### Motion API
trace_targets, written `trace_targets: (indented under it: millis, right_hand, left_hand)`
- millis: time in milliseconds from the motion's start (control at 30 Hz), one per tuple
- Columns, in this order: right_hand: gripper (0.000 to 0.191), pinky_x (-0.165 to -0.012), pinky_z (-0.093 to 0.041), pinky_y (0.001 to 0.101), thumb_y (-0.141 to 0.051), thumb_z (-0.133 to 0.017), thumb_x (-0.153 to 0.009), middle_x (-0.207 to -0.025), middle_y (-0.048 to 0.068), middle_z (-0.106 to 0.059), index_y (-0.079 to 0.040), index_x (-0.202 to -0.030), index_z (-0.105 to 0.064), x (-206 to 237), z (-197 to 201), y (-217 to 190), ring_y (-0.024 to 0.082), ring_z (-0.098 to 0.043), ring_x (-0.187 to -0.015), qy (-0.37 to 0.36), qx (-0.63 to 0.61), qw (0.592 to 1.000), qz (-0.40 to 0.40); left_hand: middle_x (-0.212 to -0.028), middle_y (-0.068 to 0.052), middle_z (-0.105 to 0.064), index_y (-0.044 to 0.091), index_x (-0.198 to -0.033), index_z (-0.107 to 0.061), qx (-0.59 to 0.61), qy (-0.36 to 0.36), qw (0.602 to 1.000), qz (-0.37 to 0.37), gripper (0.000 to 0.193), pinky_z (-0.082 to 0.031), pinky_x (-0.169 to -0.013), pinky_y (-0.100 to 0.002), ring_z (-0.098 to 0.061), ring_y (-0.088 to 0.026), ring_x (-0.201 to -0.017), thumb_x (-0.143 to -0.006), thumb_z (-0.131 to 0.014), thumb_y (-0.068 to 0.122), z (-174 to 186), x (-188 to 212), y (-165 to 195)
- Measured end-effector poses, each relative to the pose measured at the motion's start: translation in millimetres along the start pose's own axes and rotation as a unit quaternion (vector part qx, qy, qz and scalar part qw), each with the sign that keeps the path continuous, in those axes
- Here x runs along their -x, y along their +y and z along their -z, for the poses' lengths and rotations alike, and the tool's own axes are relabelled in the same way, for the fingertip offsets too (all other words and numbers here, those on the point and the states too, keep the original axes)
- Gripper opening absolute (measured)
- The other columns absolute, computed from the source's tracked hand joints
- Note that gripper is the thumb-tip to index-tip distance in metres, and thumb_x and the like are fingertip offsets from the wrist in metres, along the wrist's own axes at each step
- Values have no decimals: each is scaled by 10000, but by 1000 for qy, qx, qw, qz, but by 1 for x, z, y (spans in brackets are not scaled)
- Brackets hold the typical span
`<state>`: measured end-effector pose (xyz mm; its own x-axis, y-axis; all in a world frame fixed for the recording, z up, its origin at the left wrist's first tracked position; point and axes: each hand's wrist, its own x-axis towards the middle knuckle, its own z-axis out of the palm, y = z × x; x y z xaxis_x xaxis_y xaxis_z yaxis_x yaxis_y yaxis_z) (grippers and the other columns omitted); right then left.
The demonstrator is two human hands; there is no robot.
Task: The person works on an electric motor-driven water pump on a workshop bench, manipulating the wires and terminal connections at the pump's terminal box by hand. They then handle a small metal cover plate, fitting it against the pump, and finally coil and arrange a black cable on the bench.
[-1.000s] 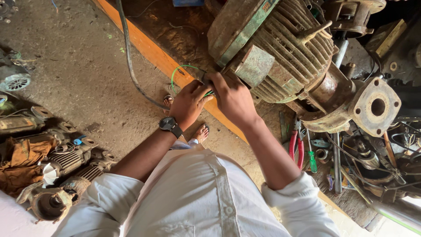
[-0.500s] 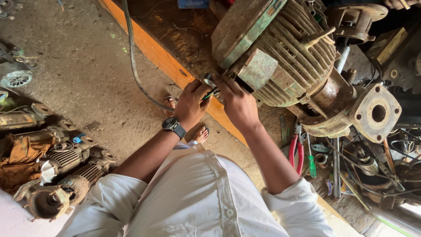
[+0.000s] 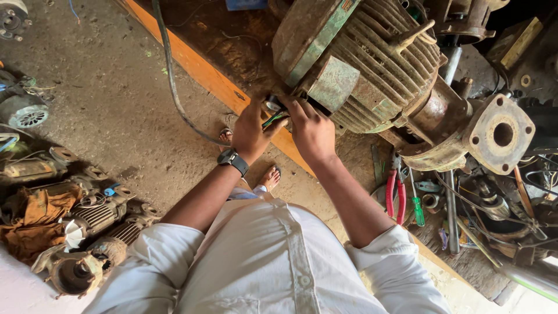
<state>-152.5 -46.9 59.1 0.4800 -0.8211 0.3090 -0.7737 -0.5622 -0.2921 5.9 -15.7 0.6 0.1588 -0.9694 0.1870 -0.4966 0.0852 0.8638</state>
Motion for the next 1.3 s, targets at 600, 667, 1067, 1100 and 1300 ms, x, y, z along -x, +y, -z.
trace_targets:
  millis: [600, 667, 1067, 1100, 1300]
  right_hand:
    - [309, -589, -591, 340, 10, -656, -958, -1093, 41, -770, -163, -1198, -746, -13, 17, 2, 217, -747, -741, -31, -38, 999, 10]
    - [299, -618, -596, 362, -18, -682, -914, -1081, 43, -769, -165, -1168, -744, -14, 17, 1, 238, -748, -762, -25, -50, 998, 12]
    - [186, -650, -586, 355, -122, -712, -975, -1034, 95, -730, -121, -1160, -692, -2, 14, -4, 262, -721, -790, 77, -56, 995, 9]
    - [198, -635, -576, 352, -164, -731, -982, -1013, 119, -713, -104, -1162, -674, 8, 13, -8, 272, -708, -777, 124, -41, 991, 4]
    - [392, -438, -423, 273, -288, -650, -986, -666, -7, -623, -114, -1326, -563, 25, -4, -10, 88, -534, -508, -103, -367, 862, -334]
  left_hand:
    - [-992, -131, -657, 47, -1199, -526, -58, -49, 997, -31, 615, -554, -770, -444, -666, -313, -886, -815, -902, 346, 5, -11, 0]
    - [-985, -118, -663, 52, -1230, -528, -27, -45, 998, -26, 612, -557, -768, -440, -675, -309, -884, -821, -891, 325, 5, -10, 0]
    - [-998, -128, -660, 46, -1102, -569, 17, -85, 994, -67, 480, -566, -755, -427, -684, -315, -891, -817, -893, 257, 17, -22, -13]
    - [-981, -116, -663, 52, -1093, -571, 28, -99, 994, -40, 462, -575, -749, -414, -695, -296, -866, -832, -885, 268, 17, -20, -12]
    - [-936, -150, -641, 8, -1087, -557, -15, -65, 994, -82, 558, -540, -701, -446, -659, -342, -821, -798, -927, 309, 19, -16, -4]
